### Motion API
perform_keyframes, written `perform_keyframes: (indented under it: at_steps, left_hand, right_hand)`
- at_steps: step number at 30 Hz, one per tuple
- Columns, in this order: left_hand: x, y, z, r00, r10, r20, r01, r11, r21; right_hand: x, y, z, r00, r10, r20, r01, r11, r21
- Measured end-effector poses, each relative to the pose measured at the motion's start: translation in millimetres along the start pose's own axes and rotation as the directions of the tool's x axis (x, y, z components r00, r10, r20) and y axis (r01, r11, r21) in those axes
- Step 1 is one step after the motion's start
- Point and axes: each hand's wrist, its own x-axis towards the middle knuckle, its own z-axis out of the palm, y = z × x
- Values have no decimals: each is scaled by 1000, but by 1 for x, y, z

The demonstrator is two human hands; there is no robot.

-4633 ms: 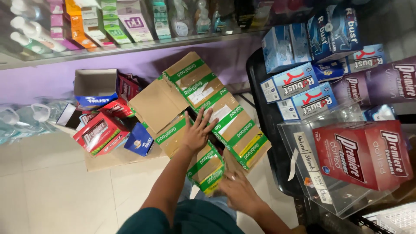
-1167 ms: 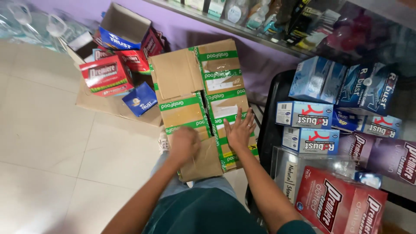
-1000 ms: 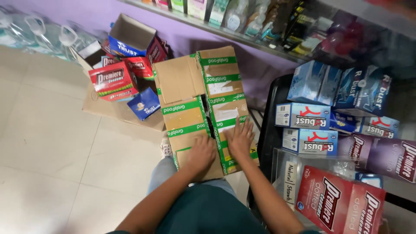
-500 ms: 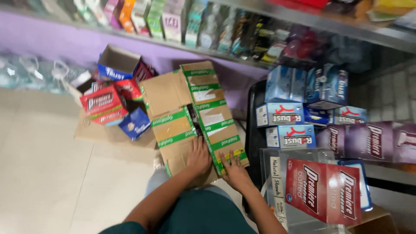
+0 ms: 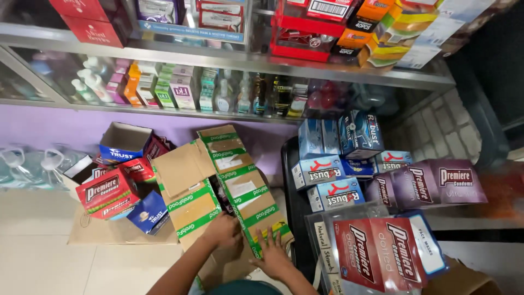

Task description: Packing retail products like condom boxes and cigarette packs into a larger cardboard box.

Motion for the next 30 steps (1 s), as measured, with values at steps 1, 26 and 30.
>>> perform_keyframes:
  at_steps: [1, 26, 30]
  left_hand:
    - [-6, 3, 0, 1000, -2, -1, 2, 1000, 2]
    - [-54, -60, 34, 903, 299, 307, -333, 941, 63]
    - [-73, -38, -47, 773, 433, 465, -469, 882, -42]
  right_hand:
    - [11, 2, 5, 1000, -2, -1, 2, 1000, 0]
    - [113, -71, 84, 736, 676, -46, -650, 724, 230]
    - [104, -66, 83, 791, 612, 1, -595, 769, 232]
